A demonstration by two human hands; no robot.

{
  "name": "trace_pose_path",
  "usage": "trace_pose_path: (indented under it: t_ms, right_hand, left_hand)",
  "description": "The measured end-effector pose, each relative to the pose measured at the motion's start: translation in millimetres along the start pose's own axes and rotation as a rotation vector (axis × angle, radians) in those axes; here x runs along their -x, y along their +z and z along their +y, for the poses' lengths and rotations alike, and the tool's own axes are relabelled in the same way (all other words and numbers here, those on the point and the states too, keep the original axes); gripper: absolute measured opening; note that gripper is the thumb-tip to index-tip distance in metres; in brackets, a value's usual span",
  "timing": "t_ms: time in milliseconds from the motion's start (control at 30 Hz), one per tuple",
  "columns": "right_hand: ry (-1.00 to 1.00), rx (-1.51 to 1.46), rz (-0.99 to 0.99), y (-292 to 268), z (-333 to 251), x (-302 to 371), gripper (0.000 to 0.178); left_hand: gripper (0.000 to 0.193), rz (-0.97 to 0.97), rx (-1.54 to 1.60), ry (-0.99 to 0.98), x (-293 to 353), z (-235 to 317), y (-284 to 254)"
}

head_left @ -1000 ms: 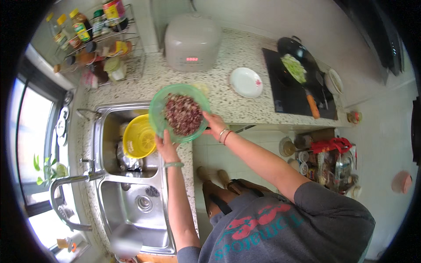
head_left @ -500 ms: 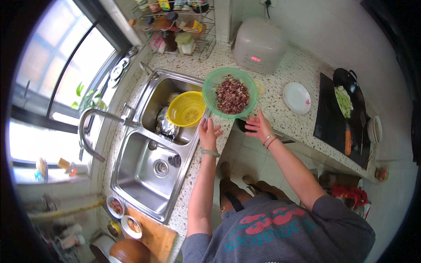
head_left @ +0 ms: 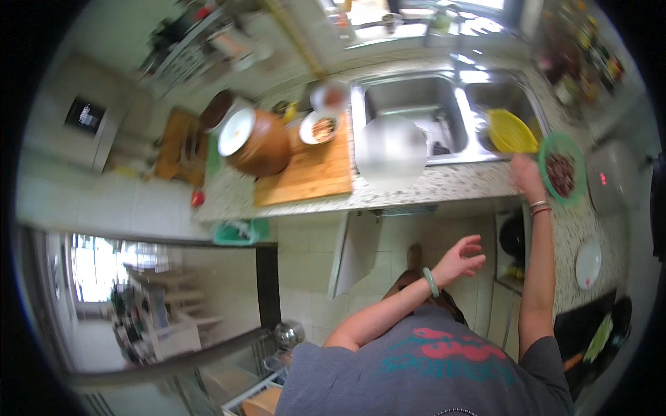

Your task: The person prepares a dish by adding sauces to a bowl of chopped ingredients, stir-frying sliced vegetables in a wok, and mixing ground meat with seasonings. They retrieve a container from the refrigerator and place it back inside, then combine the seasoned meat with the chopped ingredients using chopsticks.

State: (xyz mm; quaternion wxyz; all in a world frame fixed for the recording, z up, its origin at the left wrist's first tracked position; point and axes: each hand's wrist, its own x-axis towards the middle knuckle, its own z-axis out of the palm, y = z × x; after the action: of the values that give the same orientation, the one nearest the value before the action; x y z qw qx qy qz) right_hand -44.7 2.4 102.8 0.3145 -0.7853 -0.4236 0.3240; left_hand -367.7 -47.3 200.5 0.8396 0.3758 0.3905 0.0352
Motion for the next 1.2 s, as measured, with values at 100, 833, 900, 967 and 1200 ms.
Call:
trace_pose_path:
  t_ms: [100, 833, 900, 967, 1200]
  right_hand:
    - [-0.278, -0.007, 0.113, 111.0, -67.8, 56.0, 0.017]
    - [-0.759, -0.777, -0.727, 449.6, -556.2, 275.7, 0.022]
    - [-0.844, -0.972, -0.878, 479.6, -588.0, 285.6, 0.024]
    - [-0.884, -1.079, -1.038, 527.2, -604.8, 284.2, 0.029]
    - [-0.62, 0.497, -0.695, 774.5, -547.0, 242.1, 0.032]
  left_hand:
    - [0.041, 0.097, 0.114, 0.098, 45.5, -43.1, -58.2]
    - [0.03, 0.66, 0.533, 0.428, 447.2, -222.4, -469.2]
    - [0.03, 0.734, 0.56, 0.503, 484.8, -222.0, -490.0]
    - [0.03, 0.747, 0.618, 0.542, 495.2, -227.2, -506.2]
    - [0.035, 0.588, 0.526, 0.484, 559.0, -255.7, -562.6]
